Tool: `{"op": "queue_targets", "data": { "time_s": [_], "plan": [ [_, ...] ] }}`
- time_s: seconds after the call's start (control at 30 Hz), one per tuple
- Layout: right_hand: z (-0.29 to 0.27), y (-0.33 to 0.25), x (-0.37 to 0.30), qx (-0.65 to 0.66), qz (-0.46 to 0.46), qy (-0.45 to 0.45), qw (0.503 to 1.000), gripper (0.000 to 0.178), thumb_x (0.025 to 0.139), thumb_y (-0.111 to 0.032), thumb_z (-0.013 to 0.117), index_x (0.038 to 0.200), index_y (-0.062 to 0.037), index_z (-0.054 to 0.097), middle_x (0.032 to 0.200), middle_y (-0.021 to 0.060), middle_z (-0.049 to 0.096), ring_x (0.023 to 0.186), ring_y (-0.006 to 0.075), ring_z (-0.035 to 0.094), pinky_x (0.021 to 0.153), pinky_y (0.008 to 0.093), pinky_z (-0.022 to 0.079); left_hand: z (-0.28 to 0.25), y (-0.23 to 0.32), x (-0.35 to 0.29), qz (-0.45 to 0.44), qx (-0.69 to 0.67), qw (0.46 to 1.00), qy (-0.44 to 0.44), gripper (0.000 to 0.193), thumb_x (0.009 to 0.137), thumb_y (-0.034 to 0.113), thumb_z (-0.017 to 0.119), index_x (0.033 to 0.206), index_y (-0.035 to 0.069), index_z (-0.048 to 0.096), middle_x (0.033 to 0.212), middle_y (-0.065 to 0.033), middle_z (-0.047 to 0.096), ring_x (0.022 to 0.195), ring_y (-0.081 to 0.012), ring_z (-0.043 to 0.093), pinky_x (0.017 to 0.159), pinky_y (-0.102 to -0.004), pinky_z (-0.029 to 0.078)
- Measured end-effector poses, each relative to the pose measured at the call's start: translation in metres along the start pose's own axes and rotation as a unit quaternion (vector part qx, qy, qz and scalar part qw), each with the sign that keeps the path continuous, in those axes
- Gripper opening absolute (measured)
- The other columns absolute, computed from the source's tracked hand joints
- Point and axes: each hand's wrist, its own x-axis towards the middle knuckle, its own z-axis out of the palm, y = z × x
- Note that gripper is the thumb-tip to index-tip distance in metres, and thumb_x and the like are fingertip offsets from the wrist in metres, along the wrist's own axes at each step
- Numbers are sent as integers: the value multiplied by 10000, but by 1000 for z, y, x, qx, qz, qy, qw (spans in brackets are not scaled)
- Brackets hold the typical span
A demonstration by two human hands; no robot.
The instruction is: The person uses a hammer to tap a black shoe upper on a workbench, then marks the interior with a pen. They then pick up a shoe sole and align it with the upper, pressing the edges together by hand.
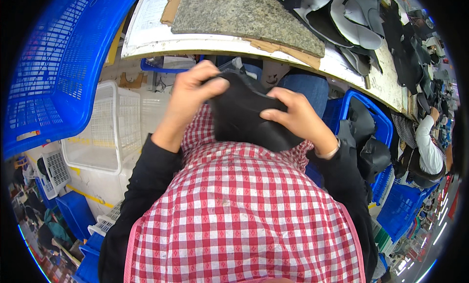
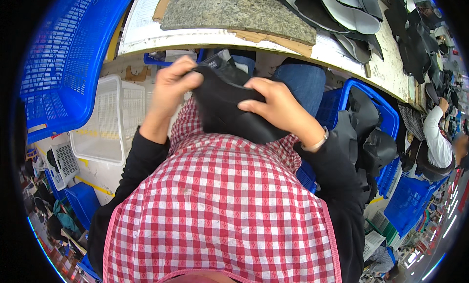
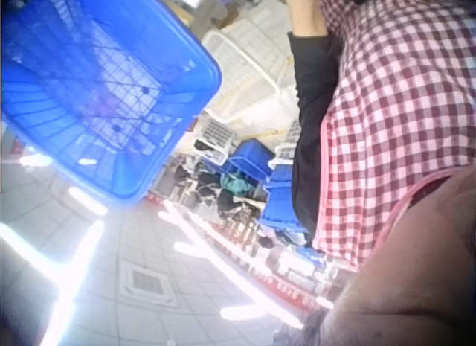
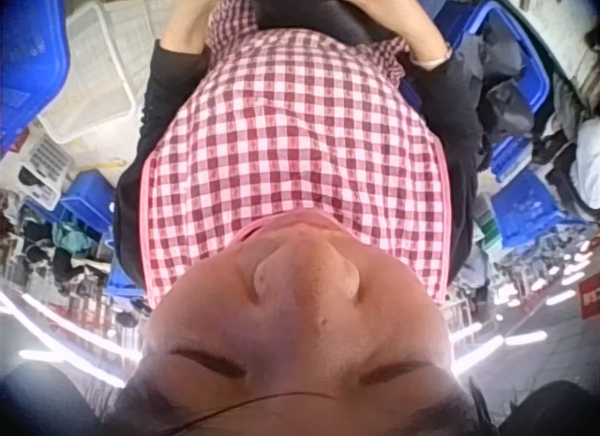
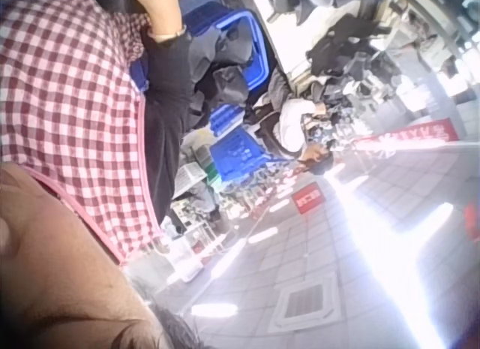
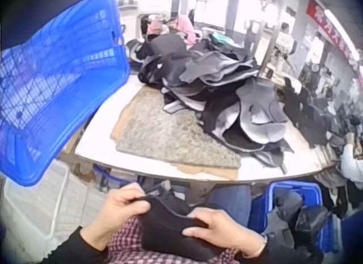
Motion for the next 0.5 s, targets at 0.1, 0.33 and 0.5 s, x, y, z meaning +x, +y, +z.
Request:
{"op": "queue_targets", "data": {
  "time_s": [0.1,0.33,0.5],
  "plan": [
    [-48,-8,-18,276,58,7,959,172,954,-129,737,1078,-10,723,1027,51,748,919,118,696,778,245,517,-46,19,24,-63,-301,936,171,393,1048,368,590,968,-4,687,941,-62,635,1008,-162,572,907,-307,465],
    [-30,19,35,172,-87,84,978,547,920,-20,706,1442,-118,575,1429,57,602,1308,204,572,954,320,555,-52,-83,128,139,-605,723,-304,525,1122,435,355,686,217,550,823,31,516,982,-163,506,943,-335,383],
    [-6,28,33,307,-108,-127,937,184,899,2,724,1068,-56,683,1101,34,681,1050,155,642,898,288,519,-23,-74,81,-117,-360,908,-180,433,1108,453,415,997,96,633,1127,-80,635,1193,-242,566,1100,-426,420]
  ]
}}
